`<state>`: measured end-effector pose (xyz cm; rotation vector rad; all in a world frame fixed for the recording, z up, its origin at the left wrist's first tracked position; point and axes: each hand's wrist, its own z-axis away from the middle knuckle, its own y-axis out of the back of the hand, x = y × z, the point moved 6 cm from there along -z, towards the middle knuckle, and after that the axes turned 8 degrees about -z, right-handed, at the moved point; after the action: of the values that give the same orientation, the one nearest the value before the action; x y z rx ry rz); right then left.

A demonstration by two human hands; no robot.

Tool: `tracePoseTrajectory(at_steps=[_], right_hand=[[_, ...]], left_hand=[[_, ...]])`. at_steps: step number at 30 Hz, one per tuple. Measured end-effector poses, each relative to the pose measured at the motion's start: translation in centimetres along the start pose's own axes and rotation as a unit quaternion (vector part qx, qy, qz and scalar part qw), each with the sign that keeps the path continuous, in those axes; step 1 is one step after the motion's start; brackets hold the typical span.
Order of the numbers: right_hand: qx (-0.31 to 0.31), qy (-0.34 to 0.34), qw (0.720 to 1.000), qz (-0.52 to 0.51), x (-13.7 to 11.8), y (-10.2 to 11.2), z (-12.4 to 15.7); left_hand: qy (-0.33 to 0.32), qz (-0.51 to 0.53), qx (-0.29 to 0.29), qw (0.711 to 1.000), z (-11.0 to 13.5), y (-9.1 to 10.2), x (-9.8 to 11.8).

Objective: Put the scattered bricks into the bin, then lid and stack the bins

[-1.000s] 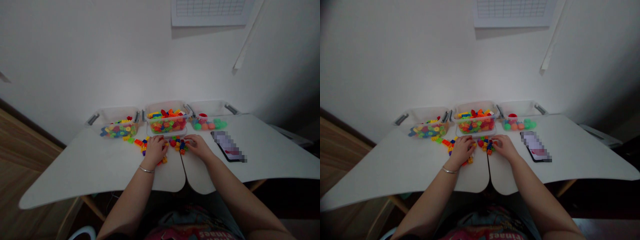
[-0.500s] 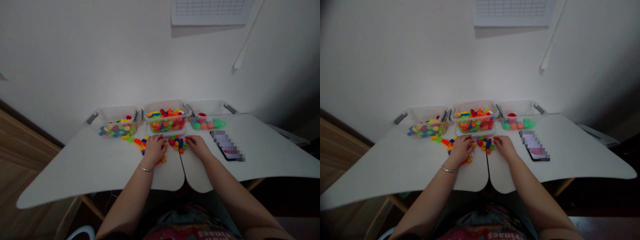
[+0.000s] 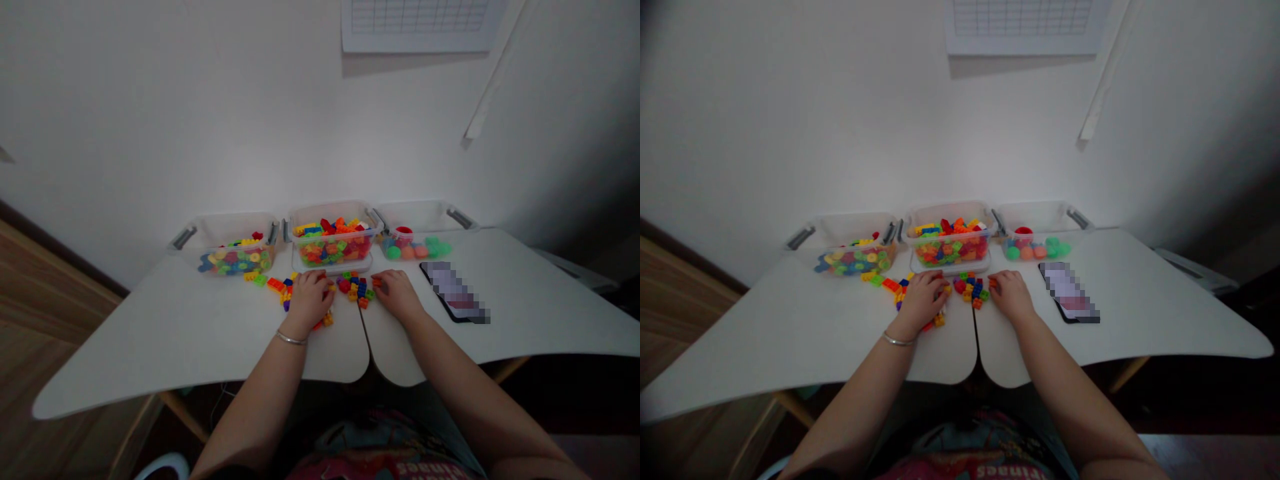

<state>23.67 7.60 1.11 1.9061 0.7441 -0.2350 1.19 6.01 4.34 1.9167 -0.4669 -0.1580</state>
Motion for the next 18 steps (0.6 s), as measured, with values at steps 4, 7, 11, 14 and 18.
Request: tracePoseTrajectory(at_steps=[4,7,11,14,18], right_hand=[[0.059,-0.013,0.998,-0.030,-0.3,1.0,-0.1],[0.124,-0.018,0.989,-0.083,-1.0,2.4,-0.8],[0.211,-0.027,0.962,-0.173,-2.0,4.6,-2.5],[0.249,-0.027,0.939,-0.237,-2.7,5.9,-4.6],[0.275,-0.034,0.922,-0.272,-3.7,7.0,-7.9]], left_hand=[[0.000,-0.001,-0.003,1.000,0.0,0.0,0.0],[0.003,0.000,-0.004,1.000,0.0,0.1,0.0],[0.003,0.001,-0.001,1.000,0.1,0.2,-0.1],[0.002,0.002,0.000,1.000,0.2,0.2,-0.1],[0.001,0.002,0.002,1.000,0.3,0.0,-0.3]])
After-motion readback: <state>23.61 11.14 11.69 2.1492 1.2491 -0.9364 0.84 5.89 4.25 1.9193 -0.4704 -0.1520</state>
